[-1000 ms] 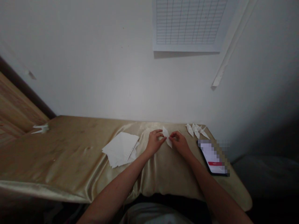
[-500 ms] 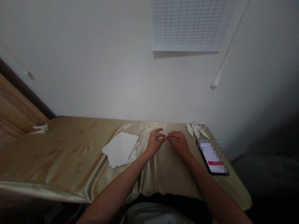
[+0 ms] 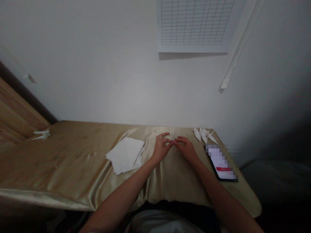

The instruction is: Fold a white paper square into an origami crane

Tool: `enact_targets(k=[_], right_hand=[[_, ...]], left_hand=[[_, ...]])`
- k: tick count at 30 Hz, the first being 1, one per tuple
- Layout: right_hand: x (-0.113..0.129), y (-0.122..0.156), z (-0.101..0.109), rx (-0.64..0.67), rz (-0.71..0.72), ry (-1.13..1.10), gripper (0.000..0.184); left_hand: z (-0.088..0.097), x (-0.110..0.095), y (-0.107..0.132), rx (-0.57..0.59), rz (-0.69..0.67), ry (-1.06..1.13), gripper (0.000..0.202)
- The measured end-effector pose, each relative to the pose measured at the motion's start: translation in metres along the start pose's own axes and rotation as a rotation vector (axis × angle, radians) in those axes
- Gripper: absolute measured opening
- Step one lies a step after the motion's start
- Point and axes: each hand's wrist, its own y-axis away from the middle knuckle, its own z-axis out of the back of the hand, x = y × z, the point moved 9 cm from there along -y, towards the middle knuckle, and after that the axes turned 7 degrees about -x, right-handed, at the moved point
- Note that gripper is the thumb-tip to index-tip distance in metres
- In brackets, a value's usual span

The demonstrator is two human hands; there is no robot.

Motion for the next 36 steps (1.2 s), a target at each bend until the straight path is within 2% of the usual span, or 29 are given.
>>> enact_targets(k=[6,10,16,24,30,36], right_hand=[[-0.009,-0.001,0.001,-0.048,-0.007,-0.008,0.034],[-0.006,0.0,0.003,-0.087,0.067,0.042,0.032],[0.011,0.004,0.002,-0.092,0.251,0.182,0.021],[0.011,0.005,-0.003,-0.095,0.315,0.236,0.025],[0.016,0.007,-0.003,-0.097,0.325,0.245,0.025],[0.028,0.011,-0.001,-0.079,0.355,0.223,0.019]], left_hand=[[-0.002,0.0,0.0,-0.022,-0.074,0.065,0.003],[-0.004,0.002,0.001,-0.03,-0.11,0.109,0.002],[-0.005,0.008,0.0,-0.037,-0.06,0.127,0.005],[-0.007,0.024,-0.004,-0.057,0.054,0.172,0.012],[-0.009,0.03,-0.006,-0.044,0.052,0.184,0.01],[-0.004,0.023,-0.005,-0.089,0.016,0.156,0.009]])
